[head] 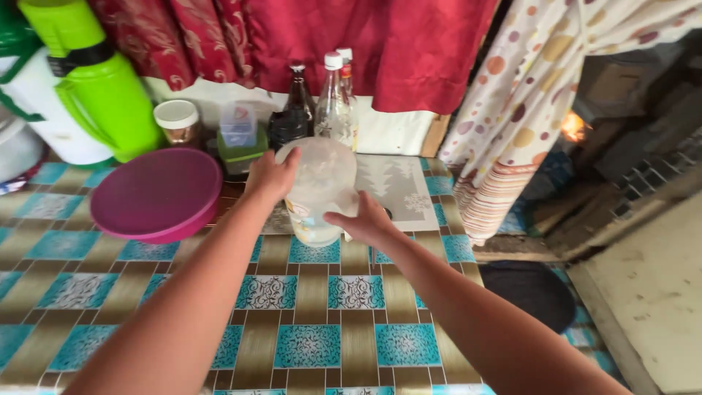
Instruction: The person clears a table by stacking used dishes, cups, and cutlery, then carries the stack to an outdoor table. The person then moves a plastic container, a purple bowl, a black bottle, and a small jar with scissors to other locations.
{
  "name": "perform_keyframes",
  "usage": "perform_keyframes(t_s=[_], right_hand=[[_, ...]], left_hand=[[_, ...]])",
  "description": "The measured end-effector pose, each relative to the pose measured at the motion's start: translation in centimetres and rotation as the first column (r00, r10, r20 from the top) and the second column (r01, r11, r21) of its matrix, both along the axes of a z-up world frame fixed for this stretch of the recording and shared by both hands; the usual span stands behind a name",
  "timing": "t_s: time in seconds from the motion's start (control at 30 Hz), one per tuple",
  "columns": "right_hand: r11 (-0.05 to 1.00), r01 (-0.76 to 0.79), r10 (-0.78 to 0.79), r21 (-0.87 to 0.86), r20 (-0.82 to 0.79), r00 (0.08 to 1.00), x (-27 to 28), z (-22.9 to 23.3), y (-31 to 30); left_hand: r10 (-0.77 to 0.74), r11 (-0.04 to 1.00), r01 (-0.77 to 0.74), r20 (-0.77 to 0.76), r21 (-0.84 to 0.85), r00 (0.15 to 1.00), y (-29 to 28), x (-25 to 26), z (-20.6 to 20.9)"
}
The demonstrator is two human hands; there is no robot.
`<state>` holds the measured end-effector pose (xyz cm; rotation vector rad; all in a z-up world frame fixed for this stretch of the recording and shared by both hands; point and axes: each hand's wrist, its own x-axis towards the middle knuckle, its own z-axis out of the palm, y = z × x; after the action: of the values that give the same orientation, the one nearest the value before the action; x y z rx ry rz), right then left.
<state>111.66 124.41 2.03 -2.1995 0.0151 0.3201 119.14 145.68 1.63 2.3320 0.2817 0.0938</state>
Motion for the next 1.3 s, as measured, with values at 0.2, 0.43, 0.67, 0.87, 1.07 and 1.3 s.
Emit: perform_keyframes(t_s=[0.2,0.43,0.67,0.87,1.07,1.3], right_hand=[[0.978,0.15,-0.137,-0.147,0.098,0.986,2.8,-2.5,2.0],[0.993,0.112,-0.113,-0.023,-0.074,0.991,-0.5,-0.3,0.1],[0.998,-0.022,0.019,-0.053,-0.056,0.998,-2.0,0.9,-0.2],[0.969,0.236,-0.215,-0.069,0.231,0.949,0.7,2.3,3.5],[0.773,-0.193,0.201,-0.605,-0.056,0.978,-9.1,12.4,11.8],[0.687,-0.149,0.252,-0.711,0.042,0.967,-5.1,8.6,11.2]], left_hand=[[-0.088,0.983,0.115,-0.185,0.143,0.979,-2.2,1.7,1.5],[-0.179,0.982,0.164,-0.181,-0.096,0.967,0.0,-1.9,5.0],[-0.182,0.939,0.052,-0.362,-0.341,0.914,3.8,-4.1,5.5],[-0.26,0.714,-0.081,-0.371,-0.695,0.891,8.4,-7.3,3.0],[-0.374,0.805,0.053,-0.436,-0.591,0.819,7.7,-12.3,5.5],[-0.496,0.843,0.274,-0.471,-0.463,0.729,7.0,-12.0,2.9]])
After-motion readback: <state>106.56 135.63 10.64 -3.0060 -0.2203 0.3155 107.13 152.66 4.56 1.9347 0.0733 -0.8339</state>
